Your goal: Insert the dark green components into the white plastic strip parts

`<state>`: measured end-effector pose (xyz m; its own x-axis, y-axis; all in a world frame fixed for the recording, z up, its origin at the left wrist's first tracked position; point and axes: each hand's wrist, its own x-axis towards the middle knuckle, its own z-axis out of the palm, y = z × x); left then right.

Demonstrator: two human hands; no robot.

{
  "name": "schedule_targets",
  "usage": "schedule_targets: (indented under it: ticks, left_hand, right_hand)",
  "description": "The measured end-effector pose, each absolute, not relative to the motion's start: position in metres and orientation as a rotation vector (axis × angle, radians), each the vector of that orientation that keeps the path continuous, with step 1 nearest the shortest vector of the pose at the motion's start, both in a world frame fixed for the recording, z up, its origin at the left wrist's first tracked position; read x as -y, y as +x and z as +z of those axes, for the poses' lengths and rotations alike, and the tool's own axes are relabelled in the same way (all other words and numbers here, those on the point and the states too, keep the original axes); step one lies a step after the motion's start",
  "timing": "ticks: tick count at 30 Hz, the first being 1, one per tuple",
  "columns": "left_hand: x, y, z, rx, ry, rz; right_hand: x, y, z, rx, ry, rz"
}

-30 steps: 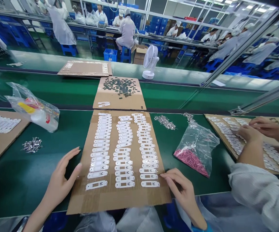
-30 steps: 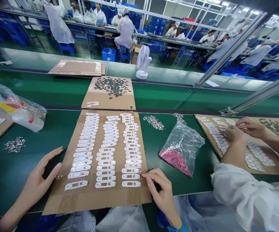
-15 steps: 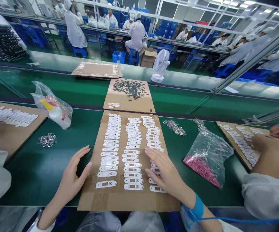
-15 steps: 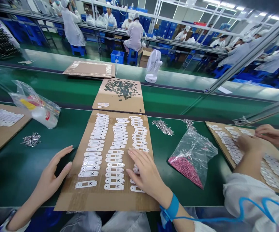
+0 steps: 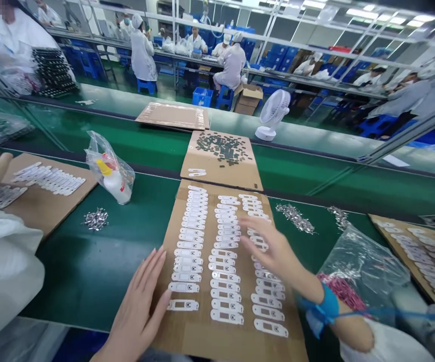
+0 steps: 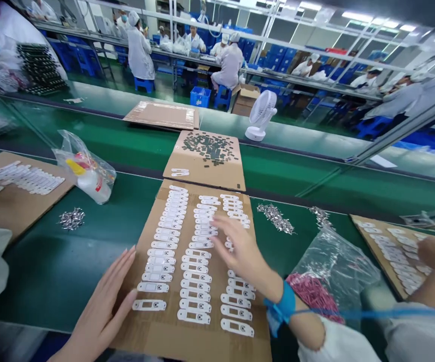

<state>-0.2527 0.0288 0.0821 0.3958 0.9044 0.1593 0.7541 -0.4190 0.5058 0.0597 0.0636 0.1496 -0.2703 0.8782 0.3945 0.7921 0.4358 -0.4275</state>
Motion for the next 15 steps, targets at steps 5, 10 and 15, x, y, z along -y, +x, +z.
schedule_targets:
  ticks: [5, 10, 15]
  left_hand:
    - [-0.029, -0.252, 0.082, -1.454, 2.272, 0.556]
    - [-0.027, -0.252, 0.077, -1.511, 2.303, 0.519]
    - [-0.027, -0.262, 0.062, -1.484, 2.214, 0.581]
  right_hand:
    - [-0.116, 0.067, 0.15, 2.011, -1.415, 0.223]
    - [-0.207, 0.1, 0.131, 1.919, -1.628, 0.187]
    - [-0.295, 0.119, 0.114, 1.939, -1.785, 0.307]
